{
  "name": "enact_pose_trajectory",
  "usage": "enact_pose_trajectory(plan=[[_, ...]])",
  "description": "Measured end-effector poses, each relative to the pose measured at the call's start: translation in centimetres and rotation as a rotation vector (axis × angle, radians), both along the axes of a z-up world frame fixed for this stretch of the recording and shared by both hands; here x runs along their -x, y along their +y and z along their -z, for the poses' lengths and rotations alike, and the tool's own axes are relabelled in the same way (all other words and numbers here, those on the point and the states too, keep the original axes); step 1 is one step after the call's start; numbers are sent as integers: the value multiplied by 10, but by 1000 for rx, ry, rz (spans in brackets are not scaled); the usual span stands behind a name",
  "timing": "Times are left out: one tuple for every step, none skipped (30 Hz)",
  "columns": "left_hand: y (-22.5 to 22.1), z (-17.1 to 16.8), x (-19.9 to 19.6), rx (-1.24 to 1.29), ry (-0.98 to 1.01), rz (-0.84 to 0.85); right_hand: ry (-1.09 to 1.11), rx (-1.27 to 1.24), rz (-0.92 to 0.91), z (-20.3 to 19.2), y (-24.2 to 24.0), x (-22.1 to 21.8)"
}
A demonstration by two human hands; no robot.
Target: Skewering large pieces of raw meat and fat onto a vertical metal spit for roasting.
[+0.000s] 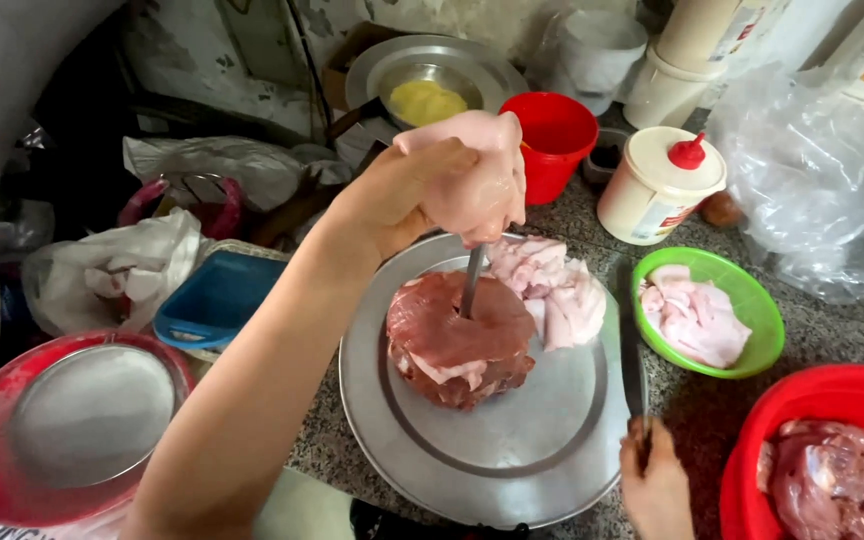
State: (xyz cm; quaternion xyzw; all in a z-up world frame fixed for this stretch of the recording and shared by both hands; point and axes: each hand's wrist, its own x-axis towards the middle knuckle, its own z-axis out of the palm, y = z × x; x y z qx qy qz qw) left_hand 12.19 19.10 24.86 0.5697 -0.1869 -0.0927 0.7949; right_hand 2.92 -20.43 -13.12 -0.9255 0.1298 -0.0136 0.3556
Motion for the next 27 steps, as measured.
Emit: enact_pose_trajectory(plan=[[2, 4, -4, 42, 37, 8, -111, -162, -25, -53, 22, 4], [5, 8, -7, 84, 76, 18, -221, -324, -46, -108, 38, 19], [3, 2, -4, 83, 79, 17, -218, -325, -46, -146, 52, 20], [1, -4, -2, -7, 209, -141, -294, -306, -141, -184, 65, 22], [-1, -10, 0, -100, 340, -297, -370, -287, -235, -222, 78, 23], [-1, -8, -1, -100, 338, -296, -372, -287, -234, -227, 78, 18], [0, -6, -1, -107, 346, -312, -516, -177, -362, -232, 78, 13], [2, -3, -2, -115, 355, -329, -658, -63, -491, -236, 78, 7], [1, -6, 0, -115, 352, -330, -661, -63, -492, -243, 80, 1], [0, -8, 3, -127, 386, -354, -679, -35, -531, -249, 83, -5], [-1, -11, 5, -139, 420, -378, -697, -7, -570, -256, 86, -11], [1, -8, 2, -138, 419, -380, -698, -6, -572, -261, 86, -17], [4, -6, -1, -156, 461, -406, -699, 30, -616, -267, 87, -22], [7, -3, -3, -173, 503, -435, -698, 65, -661, -272, 89, -28], [8, 1, -5, -170, 503, -439, -700, 65, -665, -273, 90, -32], [10, 6, -8, -160, 488, -430, -713, 78, -674, -273, 91, -37], [11, 10, -10, -151, 474, -422, -727, 90, -682, -273, 93, -41], [11, 10, -9, -148, 475, -425, -726, 90, -685, -276, 97, -44], [11, 9, -8, -107, 392, -347, -744, 93, -691, -279, 101, -46], [11, 9, -8, -68, 310, -266, -760, 95, -695, -282, 105, -48], [13, 14, -11, -68, 312, -267, -759, 95, -696, -290, 113, -51], [14, 19, -16, -74, 333, -304, -809, 84, -720, -298, 121, -53], [15, 24, -20, -81, 355, -341, -859, 73, -744, -306, 129, -54], [12, 20, -16, -82, 354, -336, -858, 75, -741, -311, 134, -59], [10, 15, -13, -87, 329, -334, -825, 66, -754, -315, 139, -64], [8, 11, -9, -91, 304, -333, -792, 55, -769, -320, 145, -69], [10, 17, -13, -91, 303, -331, -793, 56, -768, -324, 150, -72]])
